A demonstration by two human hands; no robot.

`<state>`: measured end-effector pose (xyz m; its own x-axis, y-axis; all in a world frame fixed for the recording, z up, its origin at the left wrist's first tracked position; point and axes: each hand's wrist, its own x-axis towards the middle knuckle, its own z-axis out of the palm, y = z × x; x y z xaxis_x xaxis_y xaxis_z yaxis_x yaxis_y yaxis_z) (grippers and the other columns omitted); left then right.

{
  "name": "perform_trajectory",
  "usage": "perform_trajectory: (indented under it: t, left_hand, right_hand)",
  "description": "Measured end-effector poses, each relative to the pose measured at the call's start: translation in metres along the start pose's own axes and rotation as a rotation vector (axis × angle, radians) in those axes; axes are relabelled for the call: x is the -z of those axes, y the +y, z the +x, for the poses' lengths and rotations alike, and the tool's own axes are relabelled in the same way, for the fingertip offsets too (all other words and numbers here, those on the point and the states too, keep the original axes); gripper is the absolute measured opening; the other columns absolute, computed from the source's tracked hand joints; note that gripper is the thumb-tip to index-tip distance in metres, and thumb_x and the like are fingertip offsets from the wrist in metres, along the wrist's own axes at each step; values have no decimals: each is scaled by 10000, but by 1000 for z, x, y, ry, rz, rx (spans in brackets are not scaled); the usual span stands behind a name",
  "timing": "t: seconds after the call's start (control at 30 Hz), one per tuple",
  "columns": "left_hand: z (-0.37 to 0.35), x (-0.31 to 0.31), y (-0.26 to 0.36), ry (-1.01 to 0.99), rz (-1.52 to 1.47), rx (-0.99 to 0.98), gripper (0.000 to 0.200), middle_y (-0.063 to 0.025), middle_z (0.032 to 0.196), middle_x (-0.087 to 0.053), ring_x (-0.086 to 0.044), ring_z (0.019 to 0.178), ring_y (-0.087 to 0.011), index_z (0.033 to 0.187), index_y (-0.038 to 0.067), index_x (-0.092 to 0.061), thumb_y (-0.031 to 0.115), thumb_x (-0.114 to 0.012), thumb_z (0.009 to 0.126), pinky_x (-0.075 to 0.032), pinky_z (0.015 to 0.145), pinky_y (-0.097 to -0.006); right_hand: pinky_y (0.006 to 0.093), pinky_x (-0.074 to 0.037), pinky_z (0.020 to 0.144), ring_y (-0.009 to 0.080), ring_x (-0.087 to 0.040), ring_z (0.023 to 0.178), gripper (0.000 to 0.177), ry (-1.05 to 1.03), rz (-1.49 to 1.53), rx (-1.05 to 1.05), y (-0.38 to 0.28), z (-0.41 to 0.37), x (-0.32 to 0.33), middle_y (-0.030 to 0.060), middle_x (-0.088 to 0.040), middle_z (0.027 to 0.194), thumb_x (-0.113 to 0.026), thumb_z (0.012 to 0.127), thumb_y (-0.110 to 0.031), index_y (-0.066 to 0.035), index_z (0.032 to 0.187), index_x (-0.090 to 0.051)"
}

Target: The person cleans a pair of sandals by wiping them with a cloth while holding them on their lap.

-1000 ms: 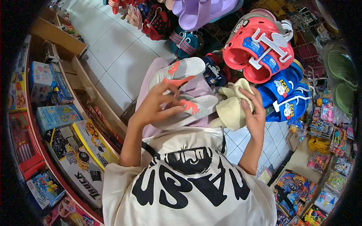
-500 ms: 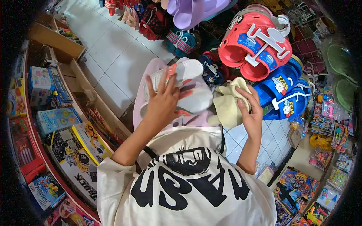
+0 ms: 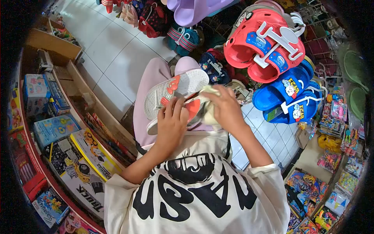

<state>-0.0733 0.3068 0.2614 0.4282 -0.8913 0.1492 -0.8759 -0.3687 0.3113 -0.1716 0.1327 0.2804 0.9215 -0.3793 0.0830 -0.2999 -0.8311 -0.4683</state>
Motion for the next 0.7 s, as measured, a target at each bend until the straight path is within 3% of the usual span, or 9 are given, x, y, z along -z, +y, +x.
perform_trajectory:
  t: [0.03,0.2,0.3,0.33,0.43,0.47,0.57,0.6,0.7]
  left_hand:
    - [-1,2,3,9,-19,5,237,-151,1289,-493,-451,1229,-322,961,29,-519,133,-560,752,-343,999,-504]
    - [-6,8,4,4,-60,-37,422,-180,1284,-477,-430,1238,-362,994,15,-516,379,-593,795,-239,1049,-600]
    - [-3,5,7,70,-147,20,607,-183,1273,-474,-421,1238,-373,1099,25,-521,539,-586,783,-208,1043,-640]
    - [-3,4,7,88,-165,39,674,-183,1269,-473,-419,1238,-375,1150,31,-525,589,-580,776,-204,1038,-650]
    - [-1,2,8,-47,-64,71,707,-168,1322,-449,-387,1275,-375,1362,162,-426,563,-574,800,-195,1031,-668]
    - [-2,2,9,-93,-31,83,738,-163,1339,-441,-377,1287,-374,1432,205,-393,555,-572,808,-192,1028,-673]
    - [-1,0,13,-53,61,14,752,-190,1490,-289,-269,1376,-383,1440,157,-375,541,-563,821,-167,1052,-654]
    - [0,3,14,-76,54,11,754,-185,1544,-185,-186,1418,-382,1440,149,-373,531,-568,820,-142,1063,-657]
    - [0,2,14,-91,72,5,785,-184,1539,-197,-185,1419,-375,1451,126,-344,529,-573,817,-133,1055,-674]
  right_hand:
    - [409,-440,910,338,-525,989,423,21,2,-35,6,-3,2,128,-566,1149,-547,719,57,-116,1079,-685]
    - [434,-426,933,354,-510,1071,391,-33,5,-168,29,-10,18,141,-549,1197,-568,758,25,-110,1112,-663]
    - [461,-405,973,352,-480,1165,381,43,-20,10,5,-7,30,127,-535,1238,-586,788,-16,-108,1154,-634]
    - [488,-370,1014,339,-429,1253,356,44,-67,57,-1,-10,22,117,-517,1280,-635,823,-116,-105,1178,-612]
    - [473,-362,1031,342,-431,1257,383,107,164,65,-4,-14,-21,134,-516,1285,-701,803,-211,-104,1162,-621]
    - [451,-406,992,347,-490,1196,392,184,234,71,5,-15,-32,147,-550,1241,-742,769,-276,-93,1102,-649]
    - [424,-453,935,346,-549,1121,323,221,304,-4,18,-17,-35,153,-588,1172,-740,770,-255,-67,1024,-672]
    - [407,-473,889,343,-579,1058,237,249,314,-50,16,-19,-34,159,-611,1114,-701,818,-208,-45,988,-677]
    - [402,-474,871,346,-586,1024,196,210,376,-176,27,-13,-19,171,-617,1093,-662,850,-161,-38,1003,-674]
